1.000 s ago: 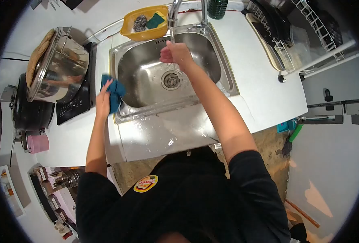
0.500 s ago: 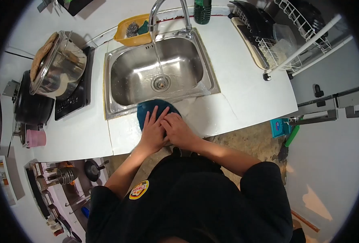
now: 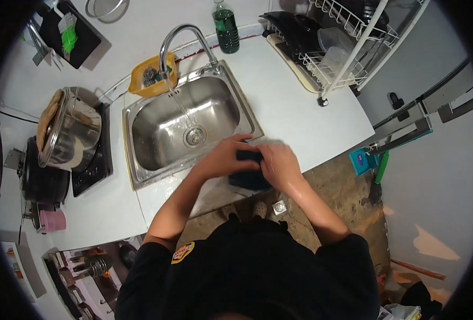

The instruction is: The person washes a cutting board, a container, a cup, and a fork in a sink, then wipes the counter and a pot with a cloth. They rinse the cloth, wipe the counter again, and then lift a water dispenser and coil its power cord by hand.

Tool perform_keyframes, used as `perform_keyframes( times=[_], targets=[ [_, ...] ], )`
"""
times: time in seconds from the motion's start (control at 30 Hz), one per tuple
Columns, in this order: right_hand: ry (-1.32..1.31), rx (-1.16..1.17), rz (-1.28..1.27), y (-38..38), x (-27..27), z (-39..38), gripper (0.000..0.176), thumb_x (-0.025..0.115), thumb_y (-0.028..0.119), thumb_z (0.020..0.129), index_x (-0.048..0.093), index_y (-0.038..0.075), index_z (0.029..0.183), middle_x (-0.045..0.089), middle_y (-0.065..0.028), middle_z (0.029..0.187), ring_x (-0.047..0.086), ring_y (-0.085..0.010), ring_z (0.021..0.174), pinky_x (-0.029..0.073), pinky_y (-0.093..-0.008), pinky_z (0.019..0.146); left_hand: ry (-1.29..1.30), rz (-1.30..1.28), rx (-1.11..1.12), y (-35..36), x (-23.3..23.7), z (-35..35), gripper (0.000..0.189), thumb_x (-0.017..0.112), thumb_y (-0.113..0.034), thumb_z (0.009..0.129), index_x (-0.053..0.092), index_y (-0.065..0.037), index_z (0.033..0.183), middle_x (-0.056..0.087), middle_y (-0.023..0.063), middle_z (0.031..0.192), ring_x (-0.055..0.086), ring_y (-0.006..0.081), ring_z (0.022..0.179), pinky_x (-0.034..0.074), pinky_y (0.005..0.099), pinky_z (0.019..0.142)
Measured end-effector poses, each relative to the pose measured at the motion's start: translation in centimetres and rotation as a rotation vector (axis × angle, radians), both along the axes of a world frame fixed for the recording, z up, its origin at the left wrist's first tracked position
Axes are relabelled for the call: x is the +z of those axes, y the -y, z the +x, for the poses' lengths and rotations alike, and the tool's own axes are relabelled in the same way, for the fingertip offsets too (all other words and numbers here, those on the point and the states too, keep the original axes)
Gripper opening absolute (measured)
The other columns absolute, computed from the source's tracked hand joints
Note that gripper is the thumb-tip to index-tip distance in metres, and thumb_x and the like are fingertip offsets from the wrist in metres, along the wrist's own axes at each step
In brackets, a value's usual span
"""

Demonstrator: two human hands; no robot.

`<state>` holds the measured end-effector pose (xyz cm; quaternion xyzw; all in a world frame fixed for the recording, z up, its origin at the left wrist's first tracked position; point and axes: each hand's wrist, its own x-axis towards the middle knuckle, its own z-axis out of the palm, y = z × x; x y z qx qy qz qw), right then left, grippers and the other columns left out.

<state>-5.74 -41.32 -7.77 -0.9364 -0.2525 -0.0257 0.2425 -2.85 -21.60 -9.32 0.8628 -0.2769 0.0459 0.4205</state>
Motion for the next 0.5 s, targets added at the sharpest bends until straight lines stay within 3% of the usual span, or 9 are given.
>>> perform_keyframes(
  times=[0.03,0.07,0.13,0.2,0.3,0.33,0.43,0.5],
  targets=[
    [0.017,0.071,-0.020,0.8,-1.2,-1.1,0.030,0.053,0.018,0.082,0.054,0.009,0.110,0.054,-0.0153,0.110,0.047,-0.0354,0.109,0.037,-0.0459,0.091,-0.118,-0.065,0.039,-0.5,-0.5,0.9,0.030,0.064,-0.021,0.077,0.065,-0.003,0.101,0.065,0.0134,0.099,0.064,0.0267,0.081,0.051,0.0353,0.070],
    [0.033,0.142,-0.041,1.4,-2.8,-1.8,0.036,0.053,0.024,0.084,0.052,0.010,0.117,0.050,-0.0154,0.119,0.042,-0.0359,0.116,0.034,-0.0472,0.096,-0.463,-0.123,0.195,-2.0,-1.0,2.5,0.029,0.061,-0.020,0.078,0.067,-0.002,0.100,0.064,0.0115,0.107,0.064,0.0226,0.083,0.052,0.0329,0.069],
    [0.031,0.188,-0.113,1.5,-4.6,-2.3,0.047,0.053,0.035,0.086,0.047,0.014,0.128,0.040,-0.0154,0.133,0.032,-0.0373,0.127,0.025,-0.0503,0.104,-0.666,-0.516,0.414,-6.2,-4.4,6.3,0.027,0.056,-0.013,0.081,0.063,0.000,0.103,0.065,0.0104,0.099,0.063,0.0195,0.077,0.052,0.0299,0.068],
    [0.011,0.134,-0.215,1.1,-5.2,-1.6,0.057,0.052,0.044,0.086,0.041,0.018,0.135,0.026,-0.0152,0.145,0.019,-0.0391,0.134,0.015,-0.0539,0.108,-0.780,-0.861,0.596,-10.1,-5.9,9.1,0.029,0.050,-0.007,0.082,0.057,0.001,0.109,0.063,0.0100,0.095,0.062,0.0170,0.078,0.052,0.0271,0.069],
    [0.013,0.066,-0.232,0.3,-5.0,1.0,0.064,0.053,0.051,0.083,0.038,0.021,0.137,0.022,-0.0157,0.146,0.017,-0.0413,0.134,0.014,-0.0580,0.106,-0.822,-1.151,0.777,-12.1,-7.1,12.0,0.031,0.045,-0.002,0.082,0.051,0.002,0.112,0.061,0.0110,0.096,0.060,0.0154,0.083,0.051,0.0266,0.072],
    [0.039,0.046,-0.241,-0.1,-5.2,2.1,0.066,0.053,0.052,0.082,0.037,0.020,0.138,0.022,-0.0161,0.146,0.017,-0.0416,0.134,0.013,-0.0581,0.106,-0.853,-1.220,0.794,-12.0,-7.6,12.8,0.036,0.044,0.001,0.081,0.050,0.004,0.117,0.059,0.0146,0.109,0.057,0.0201,0.100,0.048,0.0287,0.084],
    [0.108,0.003,-0.256,-1.9,-6.6,6.6,0.072,0.055,0.053,0.080,0.035,0.017,0.138,0.022,-0.0173,0.146,0.017,-0.0420,0.134,0.013,-0.0582,0.106,-0.446,-0.818,0.766,-8.3,-9.7,15.7,0.045,0.043,0.001,0.080,0.045,0.006,0.124,0.054,0.0208,0.120,0.050,0.0280,0.115,0.040,0.0356,0.097],
    [0.150,-0.017,-0.248,-3.2,-7.7,10.0,0.074,0.055,0.053,0.079,0.033,0.016,0.139,0.022,-0.0184,0.146,0.017,-0.0418,0.134,0.013,-0.0582,0.106,0.087,0.003,0.799,-5.5,-6.3,15.8,0.052,0.047,0.000,0.077,0.041,0.009,0.127,0.045,0.0240,0.130,0.040,0.0326,0.126,0.031,0.0389,0.105]
  ],
)
